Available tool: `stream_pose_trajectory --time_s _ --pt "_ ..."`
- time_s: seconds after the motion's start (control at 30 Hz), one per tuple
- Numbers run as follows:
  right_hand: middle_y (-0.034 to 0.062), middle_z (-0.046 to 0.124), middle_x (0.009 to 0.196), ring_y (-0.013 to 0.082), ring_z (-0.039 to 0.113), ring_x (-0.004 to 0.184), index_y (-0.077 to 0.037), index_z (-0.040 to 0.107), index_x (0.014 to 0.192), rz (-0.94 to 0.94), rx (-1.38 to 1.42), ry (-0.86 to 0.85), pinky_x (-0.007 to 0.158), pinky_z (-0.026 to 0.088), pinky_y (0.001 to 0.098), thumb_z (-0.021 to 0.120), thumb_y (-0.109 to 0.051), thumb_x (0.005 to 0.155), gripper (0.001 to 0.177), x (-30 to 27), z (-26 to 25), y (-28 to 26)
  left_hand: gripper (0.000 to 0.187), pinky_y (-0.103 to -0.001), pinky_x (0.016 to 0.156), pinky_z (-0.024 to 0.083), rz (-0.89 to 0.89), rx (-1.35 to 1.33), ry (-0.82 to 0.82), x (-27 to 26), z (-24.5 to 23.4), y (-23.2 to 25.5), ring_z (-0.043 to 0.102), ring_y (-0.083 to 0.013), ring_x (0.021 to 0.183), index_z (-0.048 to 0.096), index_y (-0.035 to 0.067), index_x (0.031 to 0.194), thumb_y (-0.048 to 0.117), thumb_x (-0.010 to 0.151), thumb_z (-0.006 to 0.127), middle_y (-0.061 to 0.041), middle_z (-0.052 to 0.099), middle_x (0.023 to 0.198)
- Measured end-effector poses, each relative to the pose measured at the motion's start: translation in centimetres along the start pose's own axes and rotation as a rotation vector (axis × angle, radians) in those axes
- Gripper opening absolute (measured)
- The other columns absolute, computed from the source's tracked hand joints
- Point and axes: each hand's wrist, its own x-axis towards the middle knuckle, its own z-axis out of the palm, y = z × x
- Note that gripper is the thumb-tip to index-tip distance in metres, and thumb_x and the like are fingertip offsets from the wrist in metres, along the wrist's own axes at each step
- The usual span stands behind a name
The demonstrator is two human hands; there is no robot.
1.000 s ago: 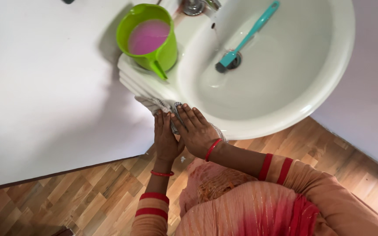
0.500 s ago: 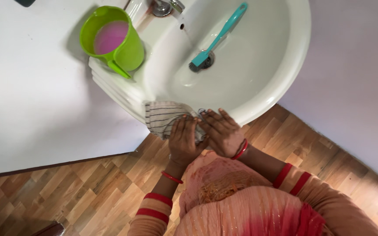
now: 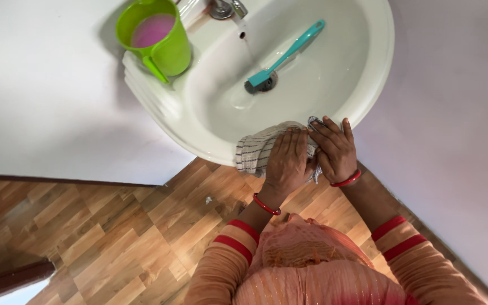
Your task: The person wipes the exterior rim and underside of a white sink using a patterned cloth.
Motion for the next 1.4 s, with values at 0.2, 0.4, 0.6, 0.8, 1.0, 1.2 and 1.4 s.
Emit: stream_pose_trajectory --time_s 0.2,0.4,0.6,0.8,1.0,1.2,1.4 --pt "0.0184 0.067 0.136 0.0378 0.053 0.142 0.0 0.07 0.126 0.097 -0.075 0.109 0.127 0.026 0.0564 0.048 -0.004 0.08 0.051 -0.3 2.6 -3.0 0.068 -0.047 0.121 0.042 0.1 -0.049 -0.008 -1.9 -0.9 -2.6 0.056 -0.0355 0.138 0.044 -0.006 0.147 0.032 0.096 0.068 -0.025 0.06 0.142" --pt "0.0183 0.07 0.131 0.0371 0.059 0.136 0.001 0.071 0.122 0.036 -0.133 0.145 0.125 0.03 0.0533 0.049 -0.007 0.083 0.046 0.5 5.5 -6.7 0.063 -0.046 0.119 0.045 0.183 -0.116 0.072 -4.2 -3.7 -6.7 0.06 -0.0321 0.134 0.048 -0.003 0.149 0.032 0.1 0.065 -0.019 0.063 0.141" --pt "0.0181 0.072 0.125 0.0353 0.066 0.125 0.001 0.072 0.119 -0.038 -0.216 0.098 0.116 0.041 0.0502 0.054 -0.009 0.082 0.042 3.3 8.7 -11.4 0.052 -0.045 0.119 0.047 0.219 -0.139 0.061 -6.2 -6.9 -13.1 0.063 -0.0294 0.133 0.057 0.001 0.14 0.029 0.097 0.065 -0.015 0.067 0.136" --pt "0.0189 0.072 0.128 0.034 0.066 0.126 0.001 0.072 0.12 -0.039 -0.303 0.001 0.111 0.048 0.0505 0.058 -0.011 0.087 0.038 6.2 12.4 -16.1 0.054 -0.045 0.119 0.046 0.24 -0.181 0.149 -7.9 -9.0 -19.2 0.062 -0.0294 0.133 0.058 0.001 0.139 0.041 0.103 0.064 -0.014 0.068 0.135" --pt "0.0225 0.068 0.134 0.0361 0.063 0.131 0.001 0.07 0.128 -0.011 -0.378 -0.079 0.112 0.047 0.0512 0.059 -0.016 0.091 0.043 9.5 17.4 -19.9 0.056 -0.048 0.119 0.045 0.178 -0.179 0.128 -9.0 -11.2 -25.1 0.059 -0.0342 0.136 0.056 0.0 0.142 0.039 0.102 0.062 -0.019 0.065 0.138" --pt "0.0258 0.059 0.145 0.0388 0.055 0.138 0.004 0.058 0.141 0.036 -0.44 -0.164 0.112 0.046 0.0509 0.057 -0.019 0.095 0.051 12.7 21.2 -22.2 0.053 -0.049 0.123 0.043 0.138 -0.206 0.119 -8.7 -12.5 -29.6 0.055 -0.0372 0.141 0.05 -0.003 0.146 0.022 0.1 0.054 -0.022 0.06 0.145" --pt "0.0266 0.057 0.146 0.0394 0.053 0.14 0.004 0.057 0.142 0.042 -0.394 -0.143 0.115 0.043 0.0511 0.057 -0.017 0.097 0.049 14.0 23.1 -22.4 0.059 -0.052 0.129 0.033 0.053 -0.208 0.083 -9.4 -12.2 -30.4 0.042 -0.0424 0.151 0.042 -0.009 0.152 0.024 0.104 0.052 -0.025 0.049 0.155"
